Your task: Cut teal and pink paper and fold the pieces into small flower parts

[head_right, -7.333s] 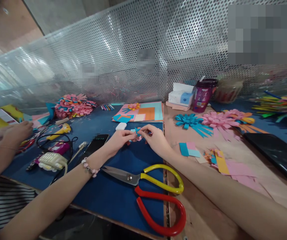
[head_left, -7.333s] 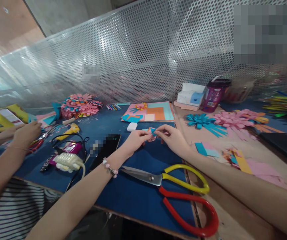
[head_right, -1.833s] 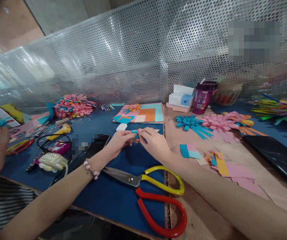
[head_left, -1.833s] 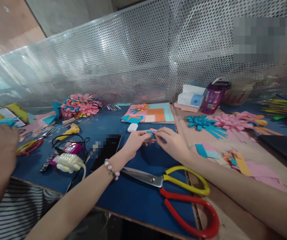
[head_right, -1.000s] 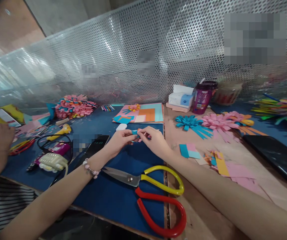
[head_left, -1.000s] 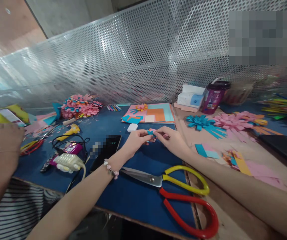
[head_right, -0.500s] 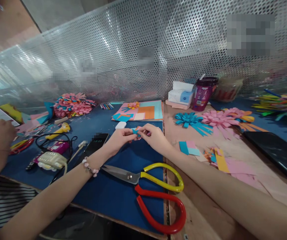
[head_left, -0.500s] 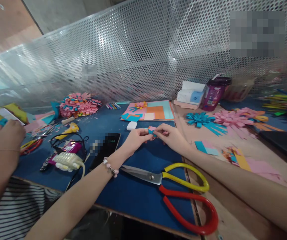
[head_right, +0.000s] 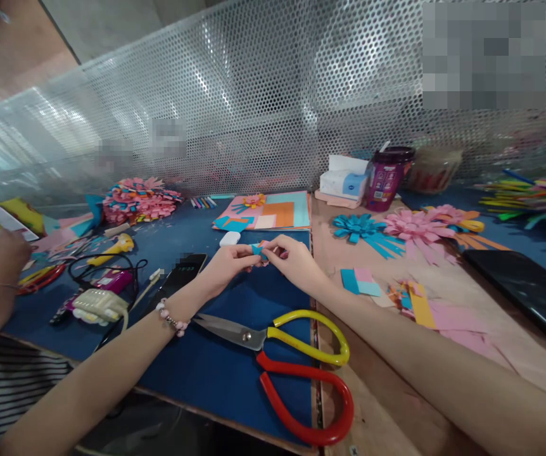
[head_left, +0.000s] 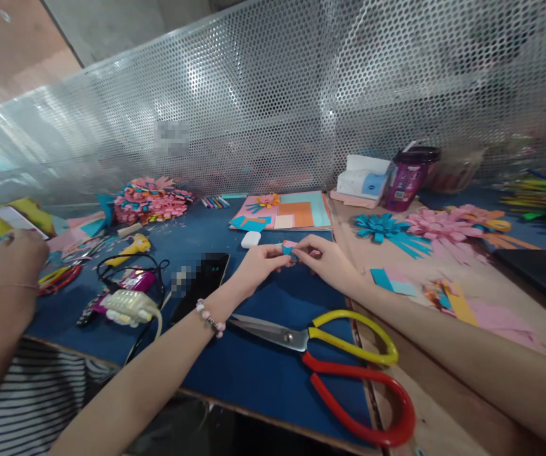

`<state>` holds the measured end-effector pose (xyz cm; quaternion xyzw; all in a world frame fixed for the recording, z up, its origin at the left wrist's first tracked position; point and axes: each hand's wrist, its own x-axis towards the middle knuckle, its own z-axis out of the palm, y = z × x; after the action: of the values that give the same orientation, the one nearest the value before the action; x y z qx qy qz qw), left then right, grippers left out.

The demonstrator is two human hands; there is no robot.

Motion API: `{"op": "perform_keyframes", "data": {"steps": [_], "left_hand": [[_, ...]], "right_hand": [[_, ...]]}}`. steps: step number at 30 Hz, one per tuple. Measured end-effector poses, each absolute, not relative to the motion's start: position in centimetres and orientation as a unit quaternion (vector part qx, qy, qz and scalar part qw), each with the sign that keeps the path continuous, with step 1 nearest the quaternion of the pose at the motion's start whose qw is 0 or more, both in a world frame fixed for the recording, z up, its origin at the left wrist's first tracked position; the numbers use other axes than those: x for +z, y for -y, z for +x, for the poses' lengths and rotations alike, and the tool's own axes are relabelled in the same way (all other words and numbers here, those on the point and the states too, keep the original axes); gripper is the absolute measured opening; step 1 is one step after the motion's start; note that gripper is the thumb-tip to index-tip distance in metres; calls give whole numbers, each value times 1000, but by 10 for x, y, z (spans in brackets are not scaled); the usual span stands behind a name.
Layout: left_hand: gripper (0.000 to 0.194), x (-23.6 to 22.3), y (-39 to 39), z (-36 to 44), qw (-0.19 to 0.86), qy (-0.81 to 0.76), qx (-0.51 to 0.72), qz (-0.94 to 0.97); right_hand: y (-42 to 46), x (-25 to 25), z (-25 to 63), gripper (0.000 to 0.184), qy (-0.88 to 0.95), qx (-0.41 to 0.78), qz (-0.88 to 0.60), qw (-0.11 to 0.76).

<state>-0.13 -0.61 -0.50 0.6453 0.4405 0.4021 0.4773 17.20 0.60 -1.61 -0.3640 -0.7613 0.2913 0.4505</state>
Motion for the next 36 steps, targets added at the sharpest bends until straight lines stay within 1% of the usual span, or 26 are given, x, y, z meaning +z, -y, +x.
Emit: {"op": "perform_keyframes", "data": {"steps": [4, 10, 16, 24, 29, 36], "left_hand": [[25, -5, 6, -1, 488, -456, 397, 630], [22, -4, 5, -2, 493, -455, 399, 625], [24, -3, 7, 0, 498, -439, 392, 637], [23, -6, 6, -2, 511, -422, 419, 621], [21, -7, 5, -1, 511, -436, 413, 615], [20, -8, 3, -2, 513, -443, 414, 607]], "right_hand": [[-6, -16, 172, 24, 756, 296, -363, 457], [-5, -13, 174, 30, 723, 356, -384, 451], [-5, -11, 172, 29, 742, 341, -388, 427], [-10, -16, 174, 29, 770, 352, -366, 386], [-12, -17, 174, 27, 773, 361, -346, 390], [-9, -15, 174, 26, 783, 340, -352, 385]]}}
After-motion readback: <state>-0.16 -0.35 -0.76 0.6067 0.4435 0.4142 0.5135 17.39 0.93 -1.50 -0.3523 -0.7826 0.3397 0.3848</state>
